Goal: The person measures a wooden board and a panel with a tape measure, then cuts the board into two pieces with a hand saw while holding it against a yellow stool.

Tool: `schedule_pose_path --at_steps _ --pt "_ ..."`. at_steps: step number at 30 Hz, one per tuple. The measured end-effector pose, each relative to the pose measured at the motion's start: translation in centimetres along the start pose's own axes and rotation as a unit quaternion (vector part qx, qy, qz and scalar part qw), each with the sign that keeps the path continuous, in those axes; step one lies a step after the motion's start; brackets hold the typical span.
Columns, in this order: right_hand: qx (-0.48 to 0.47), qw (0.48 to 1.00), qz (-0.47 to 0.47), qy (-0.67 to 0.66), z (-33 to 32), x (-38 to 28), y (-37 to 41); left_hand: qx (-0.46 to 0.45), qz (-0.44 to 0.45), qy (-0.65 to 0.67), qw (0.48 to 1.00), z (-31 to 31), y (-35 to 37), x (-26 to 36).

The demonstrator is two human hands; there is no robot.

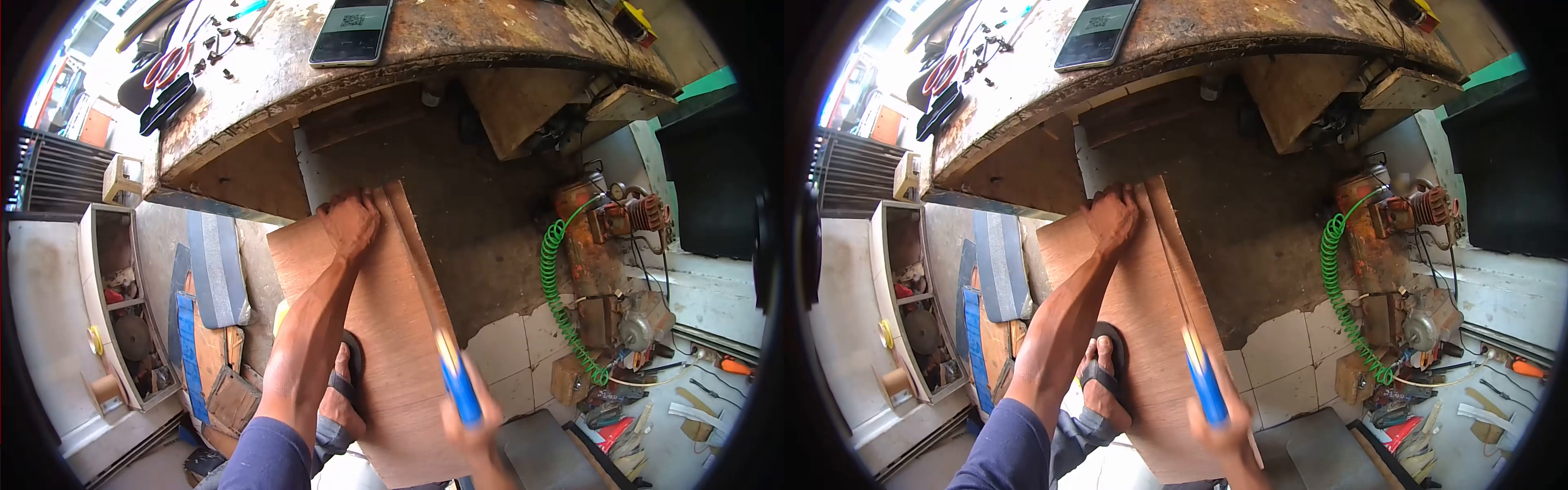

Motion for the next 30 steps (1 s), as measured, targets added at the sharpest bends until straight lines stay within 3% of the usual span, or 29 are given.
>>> schedule_pose_path --at_steps 3,5,8,11,12,17,19,22,24,26,29,30 --pt "0.006 0.998 0.035 -0.046 -2.4 -1.1 7.8 -0.029 -0.024 -0.001 0.999 0.5 0.2 -0.2" --pt "0.003 0.999 0.016 0.029 -2.2 -1.8 5.4 0.000 -0.008 -0.003 1.000 0.0 0.1 0.3" --pt "0.008 0.998 0.041 -0.035 1.5 1.8 -4.0 0.036 0.007 -0.009 0.999 -0.4 0.2 0.2" --pt "-0.018 0.997 0.069 -0.025 0.2 2.0 1.0 0.016 -0.013 0.010 1.000 -0.2 0.1 0.0" --pt "-0.003 0.999 0.024 0.030 -1.5 1.7 5.6 0.015 -0.015 0.010 1.000 0.0 -0.3 -0.1" --pt "-0.008 0.997 0.006 0.074 -2.7 -0.8 5.7 0.048 0.000 -0.027 0.998 0.6 -0.1 -0.2" --pt "-0.005 0.999 0.041 -0.011 0.5 1.6 -1.1 0.046 0.002 -0.017 0.999 0.2 -0.2 -0.3" --pt "-0.011 0.998 0.052 -0.017 0.5 1.8 -0.2 0.029 -0.010 -0.006 1.000 0.4 0.4 0.1" --pt "-0.022 0.998 0.039 0.046 -2.7 0.9 7.5 0.035 -0.022 -0.005 0.999 -0.3 -0.9 0.1" --pt "-0.044 0.999 0.006 -0.027 -4.3 -1.5 13.1 0.035 -0.013 -0.020 0.999 0.5 0.0 -0.3" --pt "0.000 0.999 0.033 0.037 -2.7 0.9 6.3 0.008 -0.013 0.002 1.000 0.3 0.0 -0.1" --pt "-0.003 0.998 0.057 0.005 -0.9 1.8 1.8 0.013 -0.012 0.004 1.000 -0.1 -0.1 -0.1"
Point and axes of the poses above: each hand's wrist, its own y-axis away from the middle knuckle, its own z-axis out of the palm, x = y × z, the point moved 5 cm from there along -y, towards the middle knuckle, and after that the axes turned 11 degrees about -x, right-handed, at the moved point
